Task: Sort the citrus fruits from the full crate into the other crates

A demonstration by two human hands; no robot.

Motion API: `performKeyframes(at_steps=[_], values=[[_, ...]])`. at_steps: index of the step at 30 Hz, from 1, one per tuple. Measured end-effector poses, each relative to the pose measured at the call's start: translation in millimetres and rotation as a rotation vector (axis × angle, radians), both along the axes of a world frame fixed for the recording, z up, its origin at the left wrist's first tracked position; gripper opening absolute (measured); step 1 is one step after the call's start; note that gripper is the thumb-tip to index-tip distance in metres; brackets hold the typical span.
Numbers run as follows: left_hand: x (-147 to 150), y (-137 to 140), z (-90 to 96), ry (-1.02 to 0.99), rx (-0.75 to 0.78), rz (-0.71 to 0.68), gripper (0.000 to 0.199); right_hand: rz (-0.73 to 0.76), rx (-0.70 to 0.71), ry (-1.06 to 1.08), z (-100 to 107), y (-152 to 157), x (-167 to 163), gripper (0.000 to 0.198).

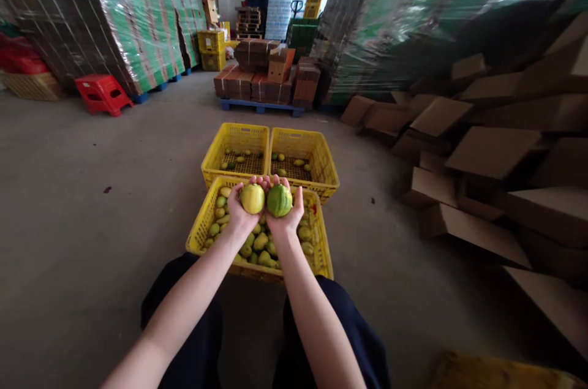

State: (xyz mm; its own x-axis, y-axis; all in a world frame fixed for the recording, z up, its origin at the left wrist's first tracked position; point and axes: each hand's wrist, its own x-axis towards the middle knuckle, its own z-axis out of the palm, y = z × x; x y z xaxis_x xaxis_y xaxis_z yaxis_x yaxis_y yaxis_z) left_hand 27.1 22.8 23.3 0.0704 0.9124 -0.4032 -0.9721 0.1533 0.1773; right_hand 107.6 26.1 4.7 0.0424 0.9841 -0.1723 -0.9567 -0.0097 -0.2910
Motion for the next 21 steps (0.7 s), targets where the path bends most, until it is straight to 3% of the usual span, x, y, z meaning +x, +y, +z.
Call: performKeyframes(at_steps=[9,16,21], values=[[-7,-2,-6.6,0.023,0.067,0.025,0.028,0.038,-0.037,0.000,-1,-6,-4,0.031],[-7,-3,-4.3,-0.029,0.006,0.013,0.025,0.015,-0.103,0.046,1,-6,-6,0.031],[-22,6,-3.7,-0.032,-0.004,-0.022,0.023,-0.019,-0.178,0.065,-1,-2,9,0.030]])
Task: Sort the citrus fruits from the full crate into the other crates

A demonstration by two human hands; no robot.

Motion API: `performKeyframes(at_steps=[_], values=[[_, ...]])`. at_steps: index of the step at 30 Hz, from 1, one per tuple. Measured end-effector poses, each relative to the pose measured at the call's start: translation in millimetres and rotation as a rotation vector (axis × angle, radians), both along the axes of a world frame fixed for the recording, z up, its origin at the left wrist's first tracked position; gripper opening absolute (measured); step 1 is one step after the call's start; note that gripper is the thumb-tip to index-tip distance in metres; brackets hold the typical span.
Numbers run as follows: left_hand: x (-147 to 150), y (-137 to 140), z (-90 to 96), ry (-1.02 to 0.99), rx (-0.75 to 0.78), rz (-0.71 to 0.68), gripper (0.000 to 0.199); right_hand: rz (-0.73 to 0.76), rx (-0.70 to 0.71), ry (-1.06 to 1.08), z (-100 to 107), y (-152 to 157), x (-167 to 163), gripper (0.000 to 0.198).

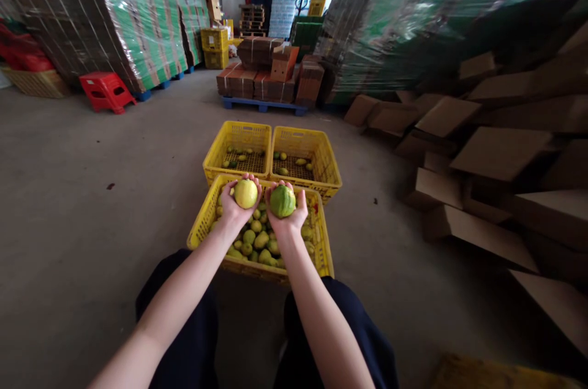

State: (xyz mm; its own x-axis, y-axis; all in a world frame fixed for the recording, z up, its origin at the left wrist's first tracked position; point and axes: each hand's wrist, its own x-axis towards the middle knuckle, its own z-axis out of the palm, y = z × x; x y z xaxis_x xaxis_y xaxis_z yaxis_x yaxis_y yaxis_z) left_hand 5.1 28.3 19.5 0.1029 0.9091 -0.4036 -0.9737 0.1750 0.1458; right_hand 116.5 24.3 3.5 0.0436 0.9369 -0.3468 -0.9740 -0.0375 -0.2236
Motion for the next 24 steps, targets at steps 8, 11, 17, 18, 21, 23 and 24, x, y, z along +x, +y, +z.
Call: performKeyframes(at_steps=[8,11,17,18,21,23,24], values=[[-28,14,-29.3,0.331,-0.239,-0.177,0.017,-0.084,-0.128,-0.187,-10,-9,63,0.028],[-27,-3,-63.0,0.404,-0.436,-0.297,0.023,-0.120,-0.198,-0.188,-10,-15,85,0.031],[-21,-62,-111.4,0.607,-0.759,-0.477,0.039,-0.102,-0.201,-0.212,-8,-23,114,0.031],[-21,-65,-112.2,0.635,-0.767,-0.486,0.039,-0.093,-0.180,-0.229,-9,-24,117,0.029],[-21,-43,-95.6,0.706,-0.712,-0.461,0.038,-0.092,-0.159,-0.242,-12,-29,123,0.025],[-23,-7,-69.4,0.745,-0.626,-0.411,0.041,-0.096,-0.162,-0.240,-14,-32,126,0.024],[-24,15,-53.4,0.760,-0.562,-0.380,0.042,-0.094,-0.159,-0.241,-15,-34,127,0.024]])
